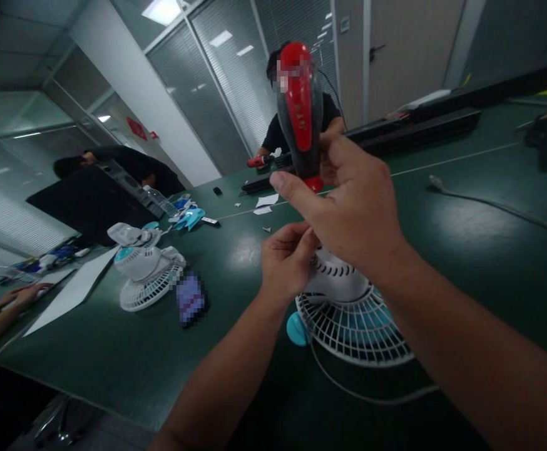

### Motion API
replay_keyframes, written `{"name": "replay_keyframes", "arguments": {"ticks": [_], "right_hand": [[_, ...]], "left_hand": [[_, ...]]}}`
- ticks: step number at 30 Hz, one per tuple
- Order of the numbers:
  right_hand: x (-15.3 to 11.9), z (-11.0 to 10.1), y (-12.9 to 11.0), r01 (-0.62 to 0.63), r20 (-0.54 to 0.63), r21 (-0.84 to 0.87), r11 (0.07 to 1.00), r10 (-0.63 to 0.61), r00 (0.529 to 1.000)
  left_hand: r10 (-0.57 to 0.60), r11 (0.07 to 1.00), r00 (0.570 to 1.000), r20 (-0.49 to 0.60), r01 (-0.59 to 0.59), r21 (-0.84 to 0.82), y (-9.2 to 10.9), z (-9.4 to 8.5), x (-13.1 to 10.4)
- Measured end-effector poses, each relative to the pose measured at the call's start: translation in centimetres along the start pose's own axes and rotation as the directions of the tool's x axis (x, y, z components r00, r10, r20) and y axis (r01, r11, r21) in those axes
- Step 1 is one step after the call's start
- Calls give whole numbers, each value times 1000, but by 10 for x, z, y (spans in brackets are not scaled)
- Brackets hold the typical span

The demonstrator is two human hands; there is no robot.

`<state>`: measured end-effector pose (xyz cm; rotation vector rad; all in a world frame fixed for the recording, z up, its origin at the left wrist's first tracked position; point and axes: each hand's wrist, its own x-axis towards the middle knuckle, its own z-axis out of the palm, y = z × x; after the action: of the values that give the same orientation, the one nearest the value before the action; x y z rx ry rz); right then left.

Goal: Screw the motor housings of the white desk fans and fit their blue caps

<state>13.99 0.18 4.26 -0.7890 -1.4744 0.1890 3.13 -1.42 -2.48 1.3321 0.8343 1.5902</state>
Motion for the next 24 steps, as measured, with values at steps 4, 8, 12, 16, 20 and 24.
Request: {"name": "replay_keyframes", "arguments": {"ticks": [4, 8, 12, 16, 20, 24], "right_hand": [[0, 0, 3, 3, -57, -35, 999, -5, 998], [0, 0, 4, -3, -131, -42, 999, -3, 991], [-1, 1, 1, 0, -121, 1, 1000, 0, 993], [-2, 1, 0, 27, -87, 5, 1000, -26, 996], [-2, 2, 1, 17, -56, 4, 1000, -16, 998], [-2, 4, 2, 24, -97, 60, 998, -18, 995]], "left_hand": [[-17, 998, 1000, -19, 16, -65, 4, 4, 0], [-53, 992, 997, -50, 47, -117, 6, 6, 0], [-70, 993, 995, -73, 63, -95, 9, 6, 1], [-82, 995, 994, -74, 77, -67, 12, 7, 1], [-86, 993, 993, -77, 79, -88, 13, 8, 2], [-105, 988, 991, -84, 95, -118, 11, 8, 2]]}}
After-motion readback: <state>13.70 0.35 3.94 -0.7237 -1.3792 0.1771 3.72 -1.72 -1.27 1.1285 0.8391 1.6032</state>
